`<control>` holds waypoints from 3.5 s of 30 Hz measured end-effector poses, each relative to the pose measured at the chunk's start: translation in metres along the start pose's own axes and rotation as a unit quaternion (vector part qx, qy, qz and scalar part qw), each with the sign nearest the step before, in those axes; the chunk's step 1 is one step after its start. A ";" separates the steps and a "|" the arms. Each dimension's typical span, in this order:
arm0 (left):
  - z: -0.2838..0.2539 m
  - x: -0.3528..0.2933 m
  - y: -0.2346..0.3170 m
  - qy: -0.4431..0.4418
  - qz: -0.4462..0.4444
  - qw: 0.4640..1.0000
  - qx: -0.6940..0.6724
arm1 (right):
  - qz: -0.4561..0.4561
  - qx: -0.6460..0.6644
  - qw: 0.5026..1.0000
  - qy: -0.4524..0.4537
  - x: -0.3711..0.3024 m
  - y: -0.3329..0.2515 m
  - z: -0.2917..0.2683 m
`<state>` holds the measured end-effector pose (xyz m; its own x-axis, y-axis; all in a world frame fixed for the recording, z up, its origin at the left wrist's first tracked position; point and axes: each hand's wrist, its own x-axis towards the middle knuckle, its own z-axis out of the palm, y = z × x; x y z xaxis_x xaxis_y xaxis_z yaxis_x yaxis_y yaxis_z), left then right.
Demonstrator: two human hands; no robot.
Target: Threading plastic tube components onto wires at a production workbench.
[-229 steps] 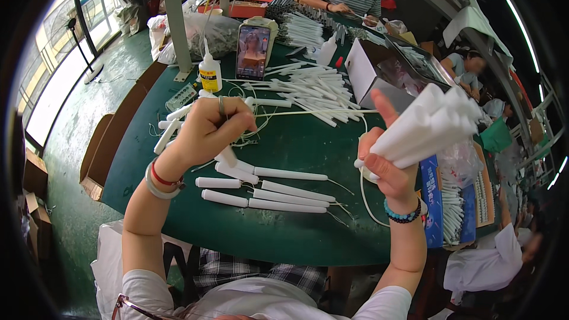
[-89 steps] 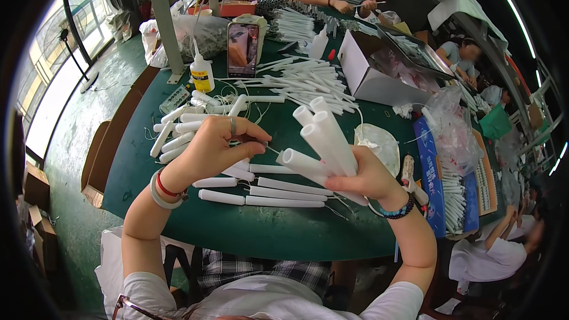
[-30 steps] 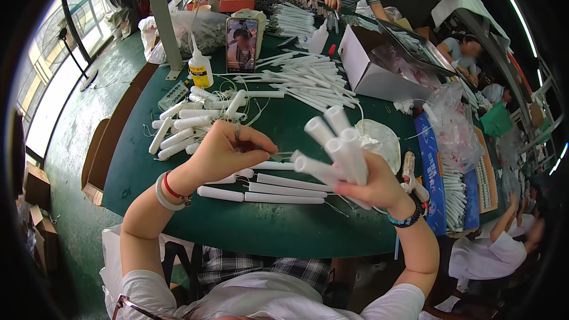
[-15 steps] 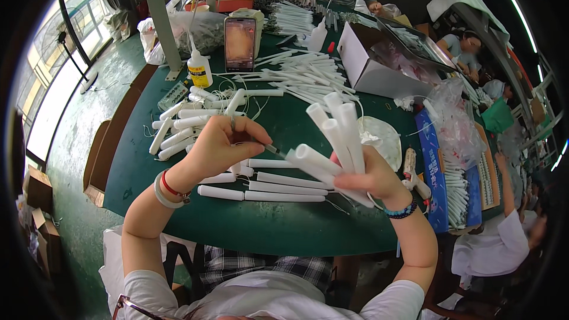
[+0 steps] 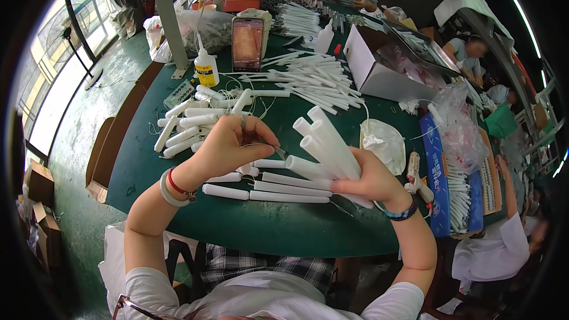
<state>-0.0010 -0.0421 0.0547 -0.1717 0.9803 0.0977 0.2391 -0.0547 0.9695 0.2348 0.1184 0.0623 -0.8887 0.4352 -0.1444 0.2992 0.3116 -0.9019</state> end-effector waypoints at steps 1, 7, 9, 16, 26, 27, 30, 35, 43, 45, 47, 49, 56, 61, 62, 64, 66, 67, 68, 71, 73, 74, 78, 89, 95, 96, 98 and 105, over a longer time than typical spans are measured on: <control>0.001 0.000 -0.001 0.003 0.003 1.000 -0.003 | -0.006 0.036 0.999 -0.036 -0.001 -0.001 -0.003; 0.001 0.002 -0.010 0.036 0.051 0.998 -0.003 | -0.031 0.032 0.999 0.007 0.000 -0.008 0.005; 0.000 -0.001 -0.003 0.031 0.018 0.999 -0.013 | -0.038 0.035 0.999 -0.015 -0.001 -0.001 0.002; -0.001 0.000 0.001 0.034 0.041 0.998 0.033 | -0.109 -0.063 0.984 0.129 -0.003 0.000 0.013; -0.003 0.000 0.001 0.031 0.041 0.997 0.055 | -0.090 -0.031 0.992 0.082 -0.004 0.001 0.014; -0.002 0.000 0.001 0.027 0.054 0.996 0.073 | -0.057 0.011 0.995 0.076 -0.004 0.000 0.010; -0.001 -0.001 0.002 0.020 0.067 0.994 0.085 | -0.064 0.010 0.998 0.007 -0.002 0.009 0.004; -0.002 -0.002 0.005 0.000 0.047 0.997 0.062 | -0.003 0.152 0.988 -0.010 -0.001 0.007 0.006; 0.000 -0.003 -0.006 0.017 0.149 0.968 0.201 | -0.040 0.106 0.992 -0.051 0.003 0.012 0.006; 0.001 -0.003 -0.002 0.012 0.147 0.967 0.209 | -0.012 0.151 0.987 -0.050 0.004 0.008 0.007; 0.004 -0.002 0.001 -0.002 0.147 0.966 0.214 | 0.023 0.222 0.973 -0.055 0.006 0.005 0.006; 0.004 0.002 0.000 0.023 0.227 0.949 0.218 | 0.027 0.220 0.974 -0.053 0.013 0.003 0.003; -0.006 -0.001 0.004 -0.025 0.077 0.980 0.183 | 0.019 0.226 0.970 -0.081 0.020 0.005 0.004; -0.012 -0.001 0.002 -0.031 0.036 0.987 0.152 | 0.003 0.281 0.956 -0.084 0.017 0.003 0.007; -0.012 -0.002 0.002 -0.037 0.068 0.978 0.194 | 0.000 0.245 0.967 -0.071 0.017 0.007 0.004; -0.007 0.000 0.001 -0.035 0.102 0.982 0.157 | 0.019 0.227 0.972 -0.062 0.014 0.009 0.001; -0.013 0.000 0.003 -0.038 0.108 0.972 0.204 | 0.012 0.206 0.977 -0.051 0.016 0.012 0.003; -0.014 0.001 0.003 -0.028 0.105 0.972 0.208 | 0.007 0.204 0.977 -0.061 0.018 0.013 0.003; -0.015 0.002 0.002 -0.025 0.111 0.973 0.201 | -0.019 0.131 0.991 -0.026 0.019 0.012 0.003; -0.015 0.005 0.004 0.008 0.123 0.970 0.210 | -0.095 -0.008 0.995 0.037 0.023 0.006 0.006; -0.015 0.009 0.003 0.040 0.188 0.952 0.237 | -0.148 -0.106 0.980 0.078 0.023 -0.001 0.008; -0.015 0.008 0.001 0.047 0.186 0.951 0.241 | -0.153 -0.106 0.980 0.072 0.024 -0.001 0.009; -0.012 0.006 0.002 0.037 0.146 0.966 0.210 | -0.186 -0.194 0.963 0.020 0.025 0.000 0.017; -0.014 -0.002 0.014 0.019 0.077 0.991 0.113 | -0.028 0.233 0.972 0.012 0.011 -0.008 0.015; -0.010 -0.005 0.013 0.041 0.226 0.952 0.200 | -0.020 0.224 0.974 0.004 0.003 -0.013 0.012; -0.010 -0.007 0.014 0.042 0.225 0.952 0.201 | -0.021 0.224 0.974 0.003 0.003 -0.013 0.012; -0.009 -0.007 0.015 0.000 0.133 0.988 0.073 | -0.019 0.226 0.974 0.017 0.002 -0.010 0.012; -0.008 -0.006 0.013 0.009 0.097 0.994 0.041 | -0.009 0.243 0.970 0.002 -0.001 -0.008 0.008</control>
<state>-0.0039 -0.0506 0.0688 -0.1310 0.9490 0.2866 0.3466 -0.2270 0.9101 0.2307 0.1082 0.0664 -0.8903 0.4373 -0.1269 0.0840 -0.1163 -0.9897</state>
